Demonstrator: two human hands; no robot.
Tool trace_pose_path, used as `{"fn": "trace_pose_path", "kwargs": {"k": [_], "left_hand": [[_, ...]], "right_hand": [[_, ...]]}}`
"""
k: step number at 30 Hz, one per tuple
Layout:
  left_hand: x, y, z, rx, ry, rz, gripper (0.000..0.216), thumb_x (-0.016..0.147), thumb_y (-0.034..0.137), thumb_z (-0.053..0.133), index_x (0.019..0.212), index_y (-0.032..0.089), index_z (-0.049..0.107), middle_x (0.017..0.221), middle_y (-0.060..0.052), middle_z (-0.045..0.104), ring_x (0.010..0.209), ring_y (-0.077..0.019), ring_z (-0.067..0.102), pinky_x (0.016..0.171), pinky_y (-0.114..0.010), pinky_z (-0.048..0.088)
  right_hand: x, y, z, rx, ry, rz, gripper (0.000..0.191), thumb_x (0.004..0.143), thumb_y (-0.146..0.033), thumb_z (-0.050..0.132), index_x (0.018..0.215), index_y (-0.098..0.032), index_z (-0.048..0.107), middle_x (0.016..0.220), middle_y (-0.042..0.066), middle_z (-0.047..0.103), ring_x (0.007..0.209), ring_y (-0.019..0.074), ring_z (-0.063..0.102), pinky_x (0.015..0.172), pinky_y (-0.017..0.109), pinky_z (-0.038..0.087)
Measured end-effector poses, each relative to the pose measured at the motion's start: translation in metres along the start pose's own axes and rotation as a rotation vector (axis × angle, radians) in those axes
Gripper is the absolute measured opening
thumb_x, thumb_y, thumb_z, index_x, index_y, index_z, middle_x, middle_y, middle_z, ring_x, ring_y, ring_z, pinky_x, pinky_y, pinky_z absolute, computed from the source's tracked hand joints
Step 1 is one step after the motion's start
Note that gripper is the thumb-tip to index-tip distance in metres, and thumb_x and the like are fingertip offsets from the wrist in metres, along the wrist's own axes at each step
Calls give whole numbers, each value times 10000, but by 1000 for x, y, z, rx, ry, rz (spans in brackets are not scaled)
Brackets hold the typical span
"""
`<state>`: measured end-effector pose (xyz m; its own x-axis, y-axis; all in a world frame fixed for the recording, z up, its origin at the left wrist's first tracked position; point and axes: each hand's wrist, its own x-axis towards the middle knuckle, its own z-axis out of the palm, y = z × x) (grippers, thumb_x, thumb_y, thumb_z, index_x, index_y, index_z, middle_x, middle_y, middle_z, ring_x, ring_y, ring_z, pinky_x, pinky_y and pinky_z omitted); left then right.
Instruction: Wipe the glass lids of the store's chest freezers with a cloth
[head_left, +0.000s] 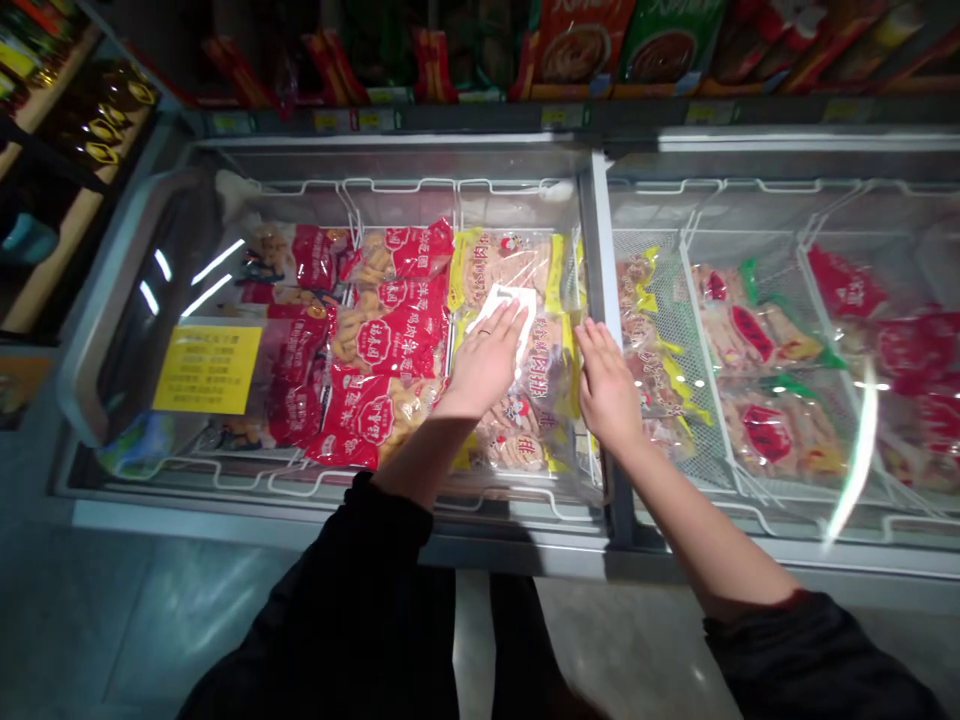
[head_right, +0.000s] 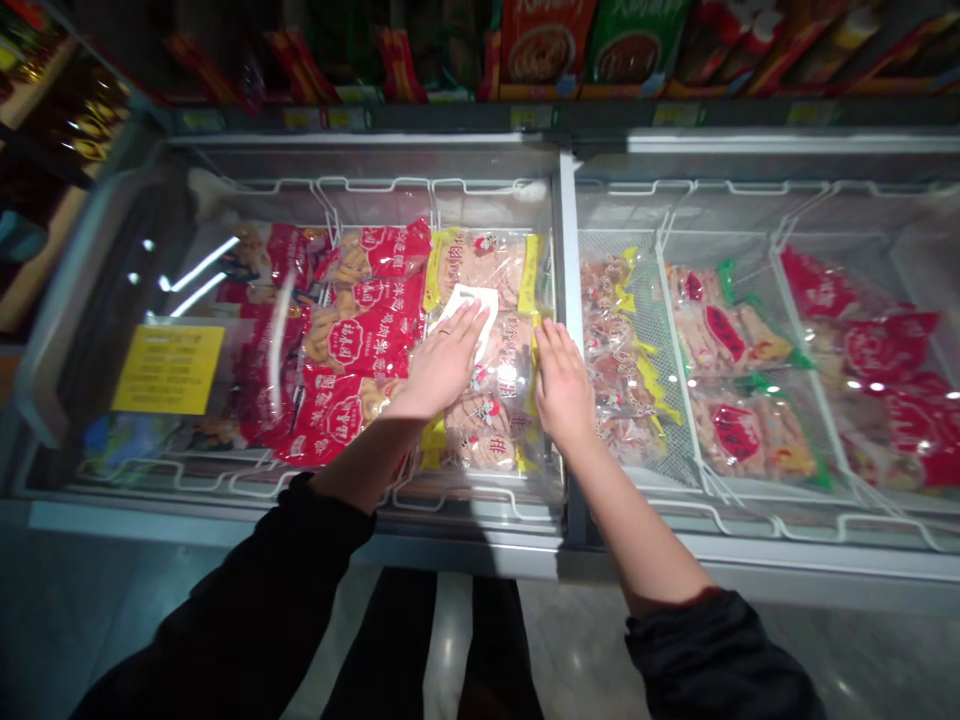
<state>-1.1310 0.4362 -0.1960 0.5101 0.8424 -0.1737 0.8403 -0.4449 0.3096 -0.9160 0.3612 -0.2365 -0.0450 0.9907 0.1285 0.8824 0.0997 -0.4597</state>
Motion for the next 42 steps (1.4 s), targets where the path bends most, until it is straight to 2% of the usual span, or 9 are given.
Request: {"fn": "trace_pose_path", "kwargs": {"k": [5, 9, 13, 18, 23, 29, 34, 38, 42], "left_hand": [[-23, -25, -7, -6, 35, -145, 674, 1058, 77, 356, 1730, 110, 324, 1813, -106, 321, 1697, -237, 255, 1397, -420, 259], [-51, -18, 0, -6, -22, -174, 662, 1076, 118, 396, 1733, 165, 340, 1813, -64, 314, 1695, -219, 260, 1399, -415, 271], [-40, -18, 1, -26, -22, -61, 682, 1059, 95, 395, 1732, 197, 348, 1814, -38, 309, 1693, -190, 262, 1399, -397, 264], [-22, -59, -14, -31, 26, -64, 772, 1005, 15, 373, 1751, 194, 288, 1821, -63, 305, 1696, -218, 254, 1391, -438, 276], [-65, -77, -8, -8, 37, -150, 776, 1030, 60, 421, 1761, 265, 264, 1797, -28, 354, 1678, -212, 305, 1384, -430, 304], [-67, -65, 1, 28, 35, -38, 700, 1052, 80, 374, 1736, 225, 347, 1797, -15, 339, 1681, -174, 280, 1397, -372, 255], [-41, -93, -18, 4, -13, -55, 709, 1045, 79, 391, 1739, 216, 332, 1815, -17, 307, 1689, -171, 260, 1398, -359, 247], [-72, -113, -23, 38, 51, -93, 731, 1026, 72, 431, 1738, 194, 322, 1811, -50, 318, 1688, -198, 273, 1395, -374, 263], [-94, -105, -13, 10, 53, 23, 712, 1006, 53, 440, 1711, 124, 370, 1781, -117, 367, 1682, -242, 295, 1383, -437, 309]], "right_hand": [[5, -20, 2, -22, 7, 44, 664, 1072, -194, 372, 1736, -215, 362, 1768, 73, 413, 1663, 282, 333, 1372, 574, 321], [13, -51, 15, 1, -21, 34, 638, 1102, -241, 343, 1738, -183, 352, 1770, 101, 404, 1669, 280, 320, 1370, 568, 318], [19, -77, 30, 4, -46, 36, 618, 1117, -277, 320, 1711, -132, 402, 1745, 137, 443, 1661, 287, 341, 1368, 555, 321], [25, -96, 42, -38, -88, -13, 633, 1129, -346, 314, 1731, -157, 365, 1761, 116, 417, 1667, 288, 329, 1369, 575, 299], [31, -113, 49, -23, -110, 5, 645, 1129, -364, 297, 1737, -155, 349, 1768, 114, 405, 1667, 285, 331, 1376, 564, 279], [30, -118, 52, -44, -162, -12, 641, 1127, -353, 285, 1719, -126, 380, 1774, 110, 389, 1679, 261, 296, 1389, 529, 247], [28, -119, 52, -84, -166, -54, 642, 1112, -336, 342, 1734, -177, 353, 1774, 76, 388, 1682, 248, 284, 1386, 540, 257], [27, -123, 52, -92, -187, -111, 632, 1108, -319, 353, 1723, -172, 379, 1765, 76, 402, 1673, 255, 310, 1382, 543, 270], [27, -122, 53, -79, -210, -131, 646, 1104, -323, 366, 1737, -195, 351, 1756, 75, 419, 1664, 271, 336, 1367, 569, 297]]}}
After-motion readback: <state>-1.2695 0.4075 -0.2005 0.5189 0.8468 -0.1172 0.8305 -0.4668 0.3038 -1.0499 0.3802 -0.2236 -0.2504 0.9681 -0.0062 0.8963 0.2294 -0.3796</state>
